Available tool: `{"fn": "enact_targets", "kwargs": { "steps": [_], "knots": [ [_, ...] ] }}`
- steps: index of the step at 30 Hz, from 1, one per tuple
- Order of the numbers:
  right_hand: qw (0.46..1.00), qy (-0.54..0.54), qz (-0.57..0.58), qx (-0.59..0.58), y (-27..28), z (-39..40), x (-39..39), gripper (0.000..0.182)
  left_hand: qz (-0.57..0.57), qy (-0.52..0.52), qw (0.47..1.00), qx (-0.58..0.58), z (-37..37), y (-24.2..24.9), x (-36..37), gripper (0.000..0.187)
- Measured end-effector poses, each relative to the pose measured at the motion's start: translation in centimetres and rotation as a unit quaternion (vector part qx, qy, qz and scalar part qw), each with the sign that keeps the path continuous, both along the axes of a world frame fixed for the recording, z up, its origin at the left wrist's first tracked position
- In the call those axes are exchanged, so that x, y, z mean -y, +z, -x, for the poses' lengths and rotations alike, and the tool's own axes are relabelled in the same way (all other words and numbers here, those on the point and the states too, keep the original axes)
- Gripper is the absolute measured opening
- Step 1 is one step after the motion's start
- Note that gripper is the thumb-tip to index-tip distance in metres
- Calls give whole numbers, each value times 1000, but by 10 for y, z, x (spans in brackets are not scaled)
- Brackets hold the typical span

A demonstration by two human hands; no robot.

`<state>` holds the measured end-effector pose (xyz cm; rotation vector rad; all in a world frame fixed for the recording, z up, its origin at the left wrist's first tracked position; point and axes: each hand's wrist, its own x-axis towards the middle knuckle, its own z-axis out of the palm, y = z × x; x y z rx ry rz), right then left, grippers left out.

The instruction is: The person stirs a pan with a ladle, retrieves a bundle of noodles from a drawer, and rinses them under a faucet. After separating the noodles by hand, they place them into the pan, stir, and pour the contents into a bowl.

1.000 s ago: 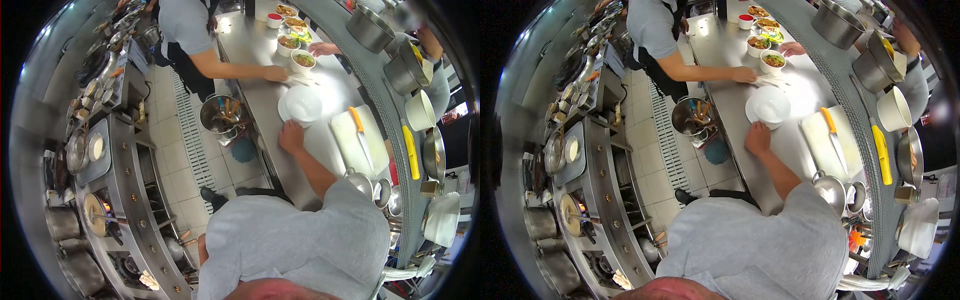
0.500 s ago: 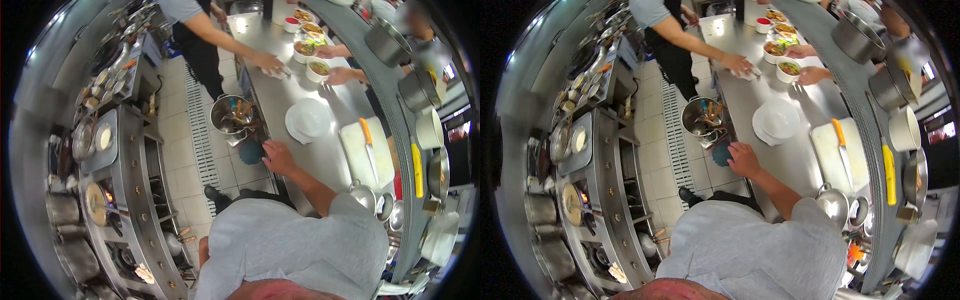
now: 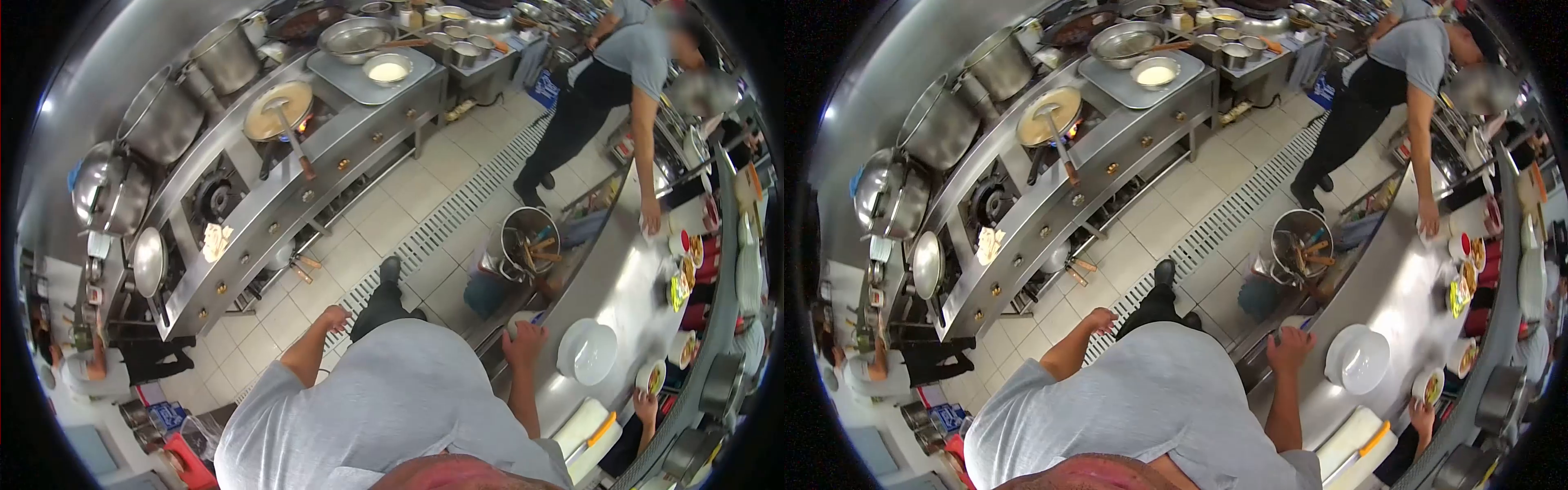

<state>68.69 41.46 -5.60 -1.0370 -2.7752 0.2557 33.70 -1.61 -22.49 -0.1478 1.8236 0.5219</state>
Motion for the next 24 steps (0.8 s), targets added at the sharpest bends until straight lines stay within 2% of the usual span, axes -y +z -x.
{"fn": "enact_targets", "kwargs": {
  "steps": [2, 4, 7, 10, 11, 14, 17, 24],
  "knots": [
    [1000, -3, -2, 6, -3, 0, -2, 37, 9, 11, 1000, 16, -3, 1, 0, 39],
    [1000, -4, -5, 13, -4, 0, -1, 37, 24, 34, 998, 50, -7, -18, 7, 37],
    [1000, -11, -10, 12, -6, 0, 0, 36, 33, 17, 998, 49, -8, -29, 11, 35],
    [1000, -14, -4, 21, -4, 1, 2, 35, 11, 5, 1000, 4, -9, -29, 6, 38],
    [1000, -14, -8, 20, -4, 1, 2, 35, 16, -12, 1000, 16, -9, -28, 4, 49],
    [1000, -15, -15, 22, -2, 1, 3, 34, 15, -16, 1000, 15, -9, -24, -6, 49],
    [1000, -15, -15, 23, 0, 3, 4, 34, 17, -23, 999, 36, -7, -44, -4, 50],
    [999, -19, -18, 18, 0, 4, 4, 34, 33, -21, 999, 30, -13, -32, -2, 53]
  ]
}}
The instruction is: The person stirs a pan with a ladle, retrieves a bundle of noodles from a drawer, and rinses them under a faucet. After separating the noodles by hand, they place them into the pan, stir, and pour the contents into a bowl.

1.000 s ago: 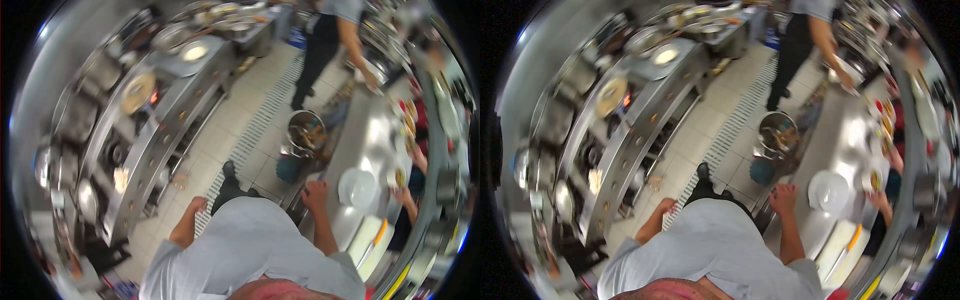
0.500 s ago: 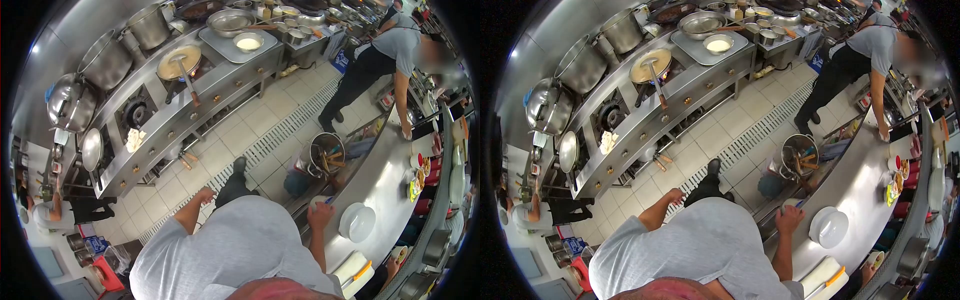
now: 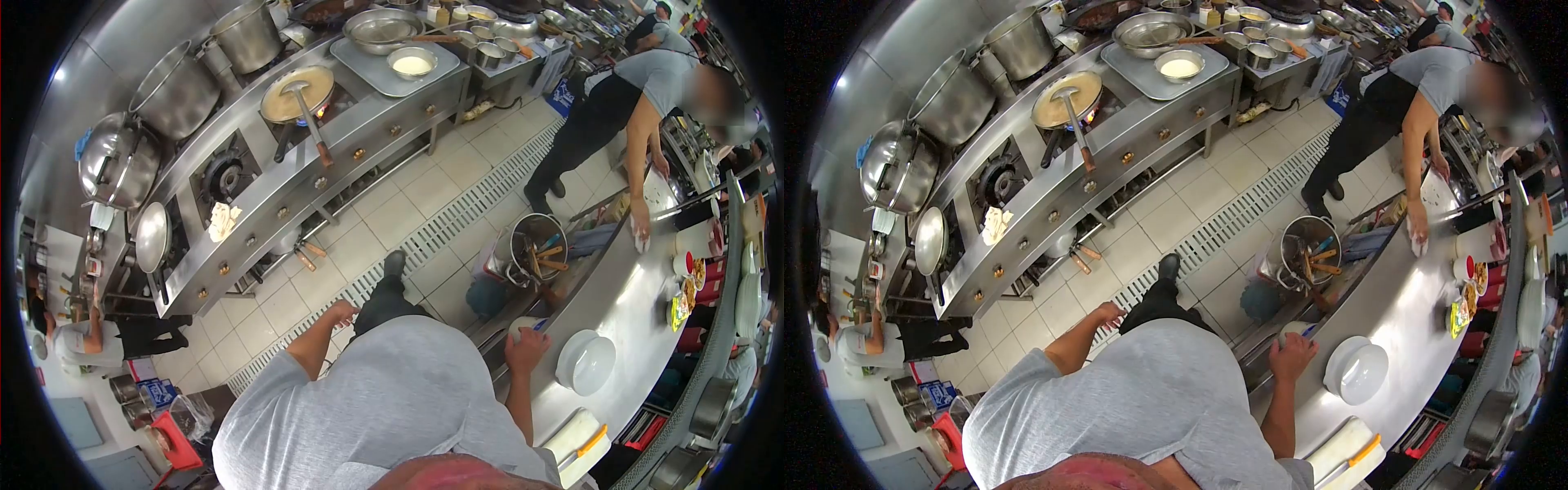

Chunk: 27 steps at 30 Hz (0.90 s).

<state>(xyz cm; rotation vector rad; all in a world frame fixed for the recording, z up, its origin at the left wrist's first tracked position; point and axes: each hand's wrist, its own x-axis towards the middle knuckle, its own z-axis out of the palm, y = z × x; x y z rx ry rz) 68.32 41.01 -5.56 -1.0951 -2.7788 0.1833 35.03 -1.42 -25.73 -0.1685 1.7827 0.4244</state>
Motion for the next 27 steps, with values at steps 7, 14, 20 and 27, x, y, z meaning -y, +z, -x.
{"fn": "enact_targets", "kwargs": {
  "steps": [7, 14, 20, 27],
  "knots": [
    [1000, 1, -2, 14, -5, 0, -3, 33, -121, 103, 987, 7, 25, -5, 25, 37],
    [999, 0, 8, 37, 1, 8, 5, 35, -278, 432, 858, 6, 150, 42, 21, 56],
    [990, 13, 122, -66, 28, 63, 34, 34, -388, 580, 715, 30, 259, 63, -1, 72],
    [968, 24, 247, 22, 35, 130, 69, 33, -481, 671, 555, 106, 337, 18, -32, 66]
  ]
}}
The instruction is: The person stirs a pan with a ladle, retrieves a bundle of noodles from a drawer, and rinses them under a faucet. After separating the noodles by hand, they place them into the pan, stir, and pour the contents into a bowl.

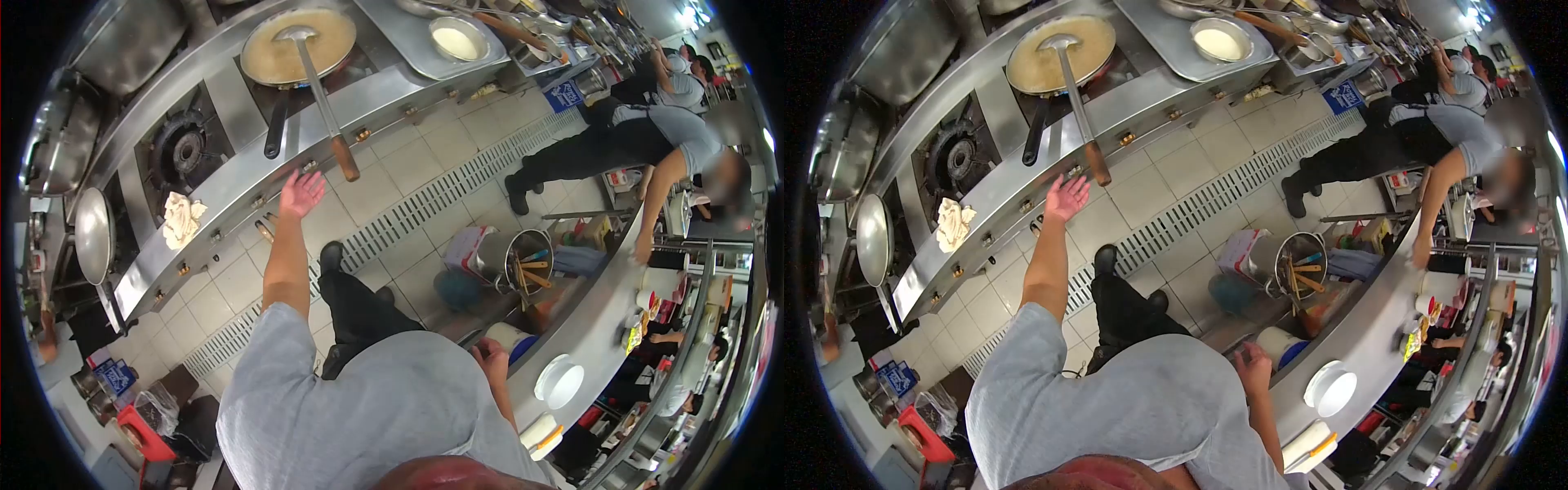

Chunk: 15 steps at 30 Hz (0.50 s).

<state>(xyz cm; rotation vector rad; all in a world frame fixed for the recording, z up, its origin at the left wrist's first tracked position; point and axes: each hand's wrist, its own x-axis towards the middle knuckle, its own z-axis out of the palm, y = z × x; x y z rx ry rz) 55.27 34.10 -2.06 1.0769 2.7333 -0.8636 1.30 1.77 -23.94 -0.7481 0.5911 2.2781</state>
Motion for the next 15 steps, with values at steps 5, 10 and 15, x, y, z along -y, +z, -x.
{"fn": "enact_targets", "kwargs": {
  "steps": [5, 10, 15],
  "knots": [
    [998, -40, -4, 49, 15, 51, 9, 34, -118, 22, 993, -11, 13, -32, -3, 32],
    [1000, 15, -20, 14, -4, 82, 13, 35, -70, -27, 997, -18, 21, -32, 3, 35],
    [996, 88, -9, 4, 2, 138, 38, 34, -76, -50, 996, -16, 25, -41, 8, 35]
  ]
}}
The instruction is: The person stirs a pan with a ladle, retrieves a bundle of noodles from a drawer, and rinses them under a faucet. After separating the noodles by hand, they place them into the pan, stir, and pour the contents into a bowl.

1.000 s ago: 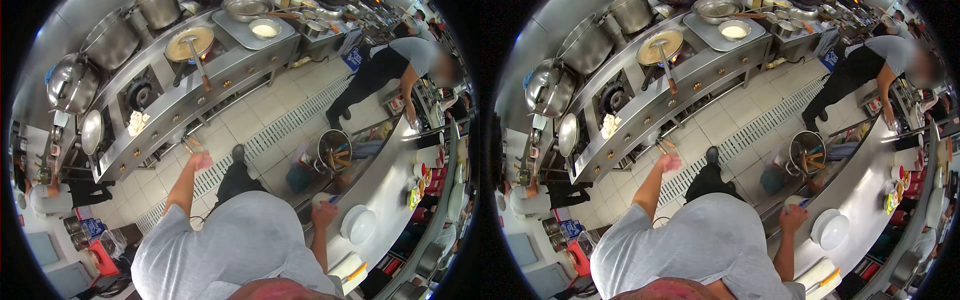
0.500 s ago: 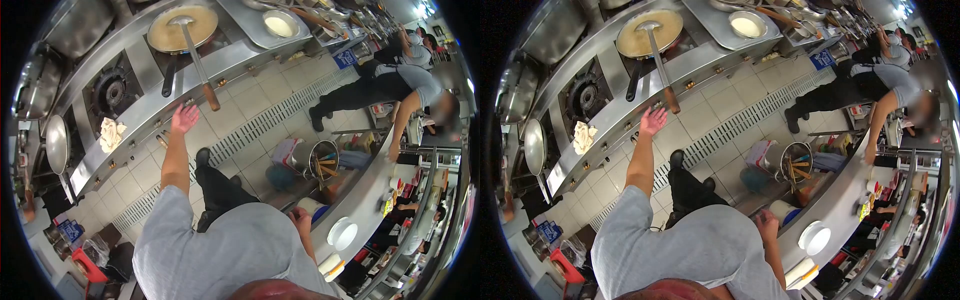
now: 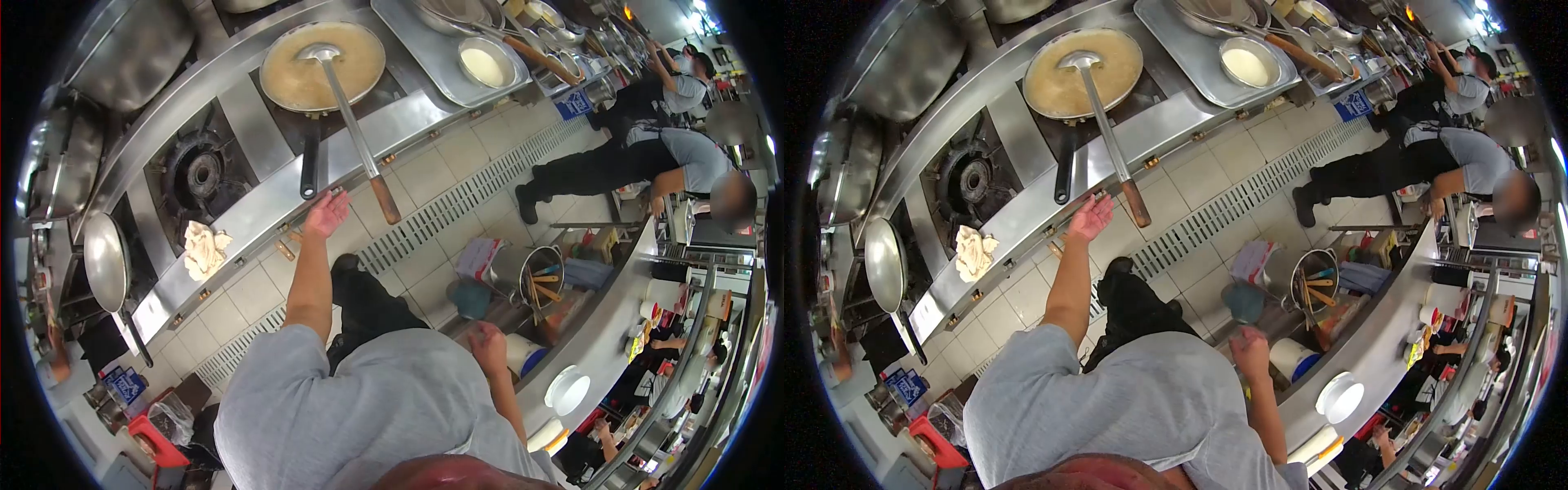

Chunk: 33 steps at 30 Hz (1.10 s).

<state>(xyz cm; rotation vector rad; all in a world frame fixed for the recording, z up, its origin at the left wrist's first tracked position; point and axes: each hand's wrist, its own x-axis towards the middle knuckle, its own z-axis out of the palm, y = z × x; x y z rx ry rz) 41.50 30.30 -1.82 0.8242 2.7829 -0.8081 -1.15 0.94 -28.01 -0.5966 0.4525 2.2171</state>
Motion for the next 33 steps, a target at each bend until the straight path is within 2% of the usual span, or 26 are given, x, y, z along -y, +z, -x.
{"fn": "enact_targets", "kwargs": {
  "steps": [1, 4, 5, 7, 10, 11, 13, 14, 15, 17, 18, 19, 23, 27, 31, 33],
  "knots": [
    [1000, 12, 11, -10, 1, 13, 4, 34, 2, -2, 1000, -16, -1, -3, -1, 38],
    [998, 38, 27, -49, 16, 71, 18, 38, -25, -102, 994, -7, -10, -6, -1, 44],
    [996, 45, 30, -67, 25, 98, 24, 40, -18, -127, 991, -28, -17, 10, -2, 49],
    [988, 60, 12, -142, 48, 152, 39, 47, -3, -180, 981, -70, -32, 81, 0, 59],
    [961, 118, -11, -249, 78, 244, 74, 58, -85, -102, 981, -142, -32, 188, 24, 64],
    [947, 151, -36, -280, 87, 283, 92, 61, -95, -72, 980, -162, -16, 231, 33, 60],
    [957, 190, -21, -220, 88, 327, 108, 66, -67, -78, 978, -182, 11, 232, 33, 57],
    [969, 169, 6, -178, 83, 346, 115, 64, -54, -82, 977, -192, 25, 233, 33, 56],
    [980, 145, 33, -135, 74, 362, 120, 63, -23, -67, 990, -119, 33, 261, 24, 42],
    [992, 103, 38, -64, 48, 392, 123, 54, -118, -105, 984, -79, 61, 242, 18, 31],
    [996, 80, 40, -26, 50, 397, 126, 50, -165, -125, 977, -55, 66, 249, 13, 25],
    [996, 63, 55, -33, 52, 394, 128, 44, -65, -108, 991, -46, 63, 260, 8, 17],
    [990, 22, 127, -60, 83, 384, 137, 30, 9, -115, 985, -131, 69, 266, 25, 17],
    [992, -14, 121, -44, 116, 359, 132, 28, 10, -134, 980, -147, 70, 275, 45, 20],
    [986, -25, 107, -125, 121, 333, 118, 25, 8, -171, 969, -175, 64, 283, 60, 18],
    [983, -37, 114, -137, 130, 326, 112, 25, 53, -185, 965, -181, 57, 295, 65, 18]
  ]
}}
